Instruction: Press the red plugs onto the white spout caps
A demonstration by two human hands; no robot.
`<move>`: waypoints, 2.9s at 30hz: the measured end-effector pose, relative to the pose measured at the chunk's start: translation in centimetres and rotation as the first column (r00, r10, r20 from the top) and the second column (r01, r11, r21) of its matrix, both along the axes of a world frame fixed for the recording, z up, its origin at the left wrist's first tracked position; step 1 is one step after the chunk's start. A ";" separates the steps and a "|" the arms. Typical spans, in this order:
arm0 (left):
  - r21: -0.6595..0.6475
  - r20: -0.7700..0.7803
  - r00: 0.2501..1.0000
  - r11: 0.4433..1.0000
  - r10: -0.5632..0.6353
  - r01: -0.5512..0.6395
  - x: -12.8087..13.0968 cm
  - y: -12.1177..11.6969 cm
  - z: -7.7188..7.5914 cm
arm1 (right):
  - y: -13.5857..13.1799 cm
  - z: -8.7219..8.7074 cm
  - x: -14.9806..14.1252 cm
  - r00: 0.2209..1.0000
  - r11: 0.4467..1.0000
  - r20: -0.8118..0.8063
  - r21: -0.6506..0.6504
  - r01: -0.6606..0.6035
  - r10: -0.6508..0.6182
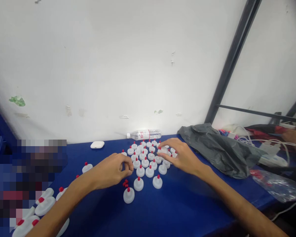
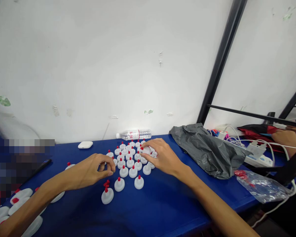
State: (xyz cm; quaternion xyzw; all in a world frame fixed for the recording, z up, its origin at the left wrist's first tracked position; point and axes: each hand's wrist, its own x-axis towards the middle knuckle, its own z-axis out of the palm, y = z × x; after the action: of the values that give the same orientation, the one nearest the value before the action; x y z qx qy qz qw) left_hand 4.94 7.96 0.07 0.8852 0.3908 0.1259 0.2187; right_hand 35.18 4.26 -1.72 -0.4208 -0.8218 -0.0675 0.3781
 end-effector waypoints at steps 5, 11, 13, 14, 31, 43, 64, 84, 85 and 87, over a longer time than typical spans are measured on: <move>-0.118 -0.096 0.995 0.993 -0.031 0.019 -0.8 0.4 -0.3 | -0.2 1.5 1.4 0.996 0.990 -0.050 -0.131 0.060 -0.067; -0.179 -0.152 0.987 0.984 -0.044 0.016 -0.6 0.6 -0.8 | -0.4 2.7 2.7 0.995 0.973 -0.049 -0.218 0.075 -0.087; -0.181 -0.158 0.986 0.983 -0.044 0.014 -0.5 0.5 -0.8 | -0.4 3.0 3.3 0.996 0.959 -0.010 -0.271 0.080 -0.086; -0.179 -0.161 0.986 0.984 -0.042 0.013 -0.4 0.5 -0.9 | -0.5 3.1 3.5 0.997 0.947 0.012 -0.311 0.076 -0.076; -0.040 0.001 1.000 0.999 -0.010 0.010 0.3 0.6 -1.7 | -0.6 2.9 4.2 0.993 0.849 0.111 -0.527 0.030 0.034; 0.206 0.256 0.967 0.978 -0.018 -0.036 1.7 -0.1 -1.8 | 0.2 1.8 3.6 0.979 0.933 0.199 -0.357 0.045 0.029; 0.439 0.378 0.918 0.896 -0.124 -0.060 2.1 -0.4 -3.1 | -0.5 2.3 2.4 0.993 0.970 -0.106 -0.243 0.014 -0.041; 0.669 0.318 0.872 0.740 -0.372 0.072 4.1 -2.1 -4.4 | -1.2 -1.7 -1.7 0.967 0.968 0.060 -0.066 -0.243 0.247; 0.671 0.313 0.875 0.738 -0.369 0.071 4.0 -2.1 -4.4 | -1.2 -1.8 -1.6 0.968 0.968 0.052 -0.068 -0.242 0.246; 0.682 0.302 0.878 0.728 -0.371 0.073 4.1 -2.0 -4.4 | -1.1 -1.8 -1.6 0.968 0.967 0.042 -0.070 -0.246 0.249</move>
State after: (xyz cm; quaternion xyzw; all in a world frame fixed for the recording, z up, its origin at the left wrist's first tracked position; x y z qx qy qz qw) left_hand 9.00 5.95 -4.32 0.8977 0.1544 0.4126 -0.0110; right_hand 33.58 3.16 -3.52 -0.3250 -0.8789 -0.0042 0.3490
